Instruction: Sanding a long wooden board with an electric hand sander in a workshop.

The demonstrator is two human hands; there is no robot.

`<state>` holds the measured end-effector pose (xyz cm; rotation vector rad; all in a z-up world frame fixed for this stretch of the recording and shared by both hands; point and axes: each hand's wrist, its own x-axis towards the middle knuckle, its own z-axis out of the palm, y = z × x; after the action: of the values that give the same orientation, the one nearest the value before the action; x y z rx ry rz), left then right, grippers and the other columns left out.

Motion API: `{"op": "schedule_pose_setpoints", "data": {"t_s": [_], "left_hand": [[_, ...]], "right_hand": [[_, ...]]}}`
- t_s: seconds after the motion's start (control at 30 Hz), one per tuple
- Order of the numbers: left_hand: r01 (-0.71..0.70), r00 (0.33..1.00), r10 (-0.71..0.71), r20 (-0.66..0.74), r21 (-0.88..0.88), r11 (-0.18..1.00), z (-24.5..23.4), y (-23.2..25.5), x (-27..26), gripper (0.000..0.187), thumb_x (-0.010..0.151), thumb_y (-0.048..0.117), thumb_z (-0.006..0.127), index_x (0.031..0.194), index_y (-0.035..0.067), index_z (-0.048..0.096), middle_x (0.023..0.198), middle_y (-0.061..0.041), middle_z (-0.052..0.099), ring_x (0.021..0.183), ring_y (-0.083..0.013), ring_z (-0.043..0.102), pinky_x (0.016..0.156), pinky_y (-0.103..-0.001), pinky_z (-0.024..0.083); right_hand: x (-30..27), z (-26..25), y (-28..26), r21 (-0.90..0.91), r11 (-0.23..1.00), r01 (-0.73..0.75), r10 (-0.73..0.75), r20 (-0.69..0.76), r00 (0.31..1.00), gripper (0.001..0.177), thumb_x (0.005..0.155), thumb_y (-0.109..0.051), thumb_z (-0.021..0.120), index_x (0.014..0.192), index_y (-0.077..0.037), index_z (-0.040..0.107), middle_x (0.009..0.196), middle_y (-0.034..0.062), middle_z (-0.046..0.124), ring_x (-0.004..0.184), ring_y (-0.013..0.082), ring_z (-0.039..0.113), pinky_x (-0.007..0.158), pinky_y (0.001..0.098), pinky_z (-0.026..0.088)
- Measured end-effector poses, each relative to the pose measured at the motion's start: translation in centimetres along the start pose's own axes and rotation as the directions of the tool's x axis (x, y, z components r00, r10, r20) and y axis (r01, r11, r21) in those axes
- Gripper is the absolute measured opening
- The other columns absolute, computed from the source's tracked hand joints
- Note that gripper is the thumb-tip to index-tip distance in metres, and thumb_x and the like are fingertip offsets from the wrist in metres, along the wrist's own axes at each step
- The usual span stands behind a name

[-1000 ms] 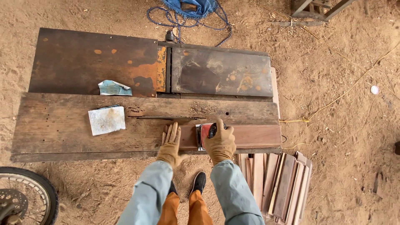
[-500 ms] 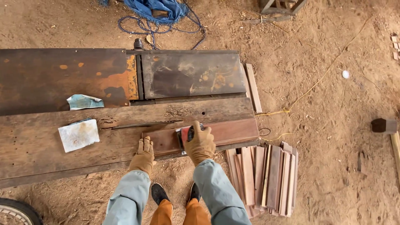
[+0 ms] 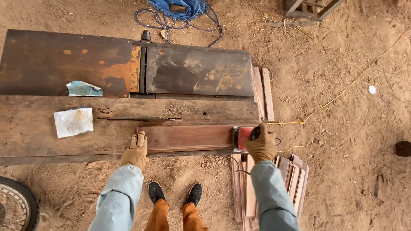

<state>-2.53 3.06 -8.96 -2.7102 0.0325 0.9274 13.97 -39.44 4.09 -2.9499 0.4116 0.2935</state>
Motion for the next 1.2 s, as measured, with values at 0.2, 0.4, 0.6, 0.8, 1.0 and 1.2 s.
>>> {"op": "schedule_pose_setpoints", "data": {"t_s": [0.2,0.4,0.6,0.8,1.0,1.2], "left_hand": [[-0.142,0.990,0.138,0.036,0.302,0.943,-1.0,-0.8,0.0,0.091,0.105,0.061,0.036,0.155,-0.013,0.022,0.166,-0.030,0.015,0.154,-0.0448,0.014,0.124,-0.045,0.024],[-0.240,0.966,0.244,0.086,0.648,0.722,-0.6,-0.9,0.2,0.076,0.107,0.046,0.045,0.156,-0.005,0.018,0.164,-0.030,0.023,0.151,-0.0521,0.023,0.121,-0.054,0.030],[-0.185,0.974,0.223,-0.047,0.410,0.893,0.0,-0.5,0.2,0.092,0.105,0.060,0.033,0.152,-0.018,0.026,0.161,-0.033,0.023,0.153,-0.0486,0.017,0.123,-0.053,0.027],[-0.127,0.983,0.163,-0.087,0.323,0.938,-0.6,-0.3,-0.1,0.094,0.103,0.062,0.034,0.155,-0.016,0.021,0.163,-0.036,0.017,0.152,-0.0440,0.017,0.124,-0.046,0.022],[-0.142,0.982,0.153,-0.108,0.100,0.985,0.0,-0.1,0.6,0.092,0.102,0.057,0.042,0.157,-0.011,0.015,0.167,-0.030,0.011,0.153,-0.0399,0.016,0.126,-0.042,0.017],[-0.097,0.988,0.110,-0.113,0.114,0.989,0.4,0.4,0.2,0.076,0.102,0.030,0.052,0.158,-0.007,0.016,0.167,-0.027,0.011,0.152,-0.0423,0.019,0.123,-0.044,0.025]], "right_hand": [[3.4,-2.5,3.4,-0.010,1.000,0.026,-0.027,-0.058,0.998,0.050,0.081,-0.037,0.079,0.125,-0.032,0.055,0.111,0.0218,0.058,0.086,0.0429,0.070,0.065,0.0529,0.060],[4.6,-1.0,3.9,0.059,0.997,0.054,-0.043,-0.167,0.985,0.065,0.066,-0.034,0.085,0.124,-0.030,0.055,0.114,0.0252,0.057,0.092,0.0481,0.067,0.077,0.0549,0.056],[1.0,-1.9,-1.3,0.002,1.000,-0.002,0.002,-0.004,1.000,0.063,0.077,-0.037,0.081,0.133,-0.037,0.050,0.115,0.0208,0.057,0.090,0.0402,0.072,0.066,0.0500,0.062],[-2.7,-0.3,-6.3,-0.020,0.995,0.100,-0.100,-0.014,0.995,0.065,0.077,-0.039,0.084,0.133,-0.033,0.051,0.114,0.0212,0.055,0.090,0.0407,0.071,0.063,0.0494,0.063],[-6.8,1.3,-12.8,0.013,0.988,0.154,-0.154,0.031,0.988,0.055,0.086,-0.037,0.078,0.134,-0.031,0.052,0.109,0.0204,0.058,0.089,0.0395,0.072,0.060,0.0476,0.063],[-10.2,1.8,-18.4,0.032,0.977,0.209,-0.209,0.014,0.978,0.054,0.086,-0.048,0.077,0.131,-0.029,0.052,0.101,0.0205,0.058,0.085,0.0393,0.072,0.056,0.0470,0.062]]}}
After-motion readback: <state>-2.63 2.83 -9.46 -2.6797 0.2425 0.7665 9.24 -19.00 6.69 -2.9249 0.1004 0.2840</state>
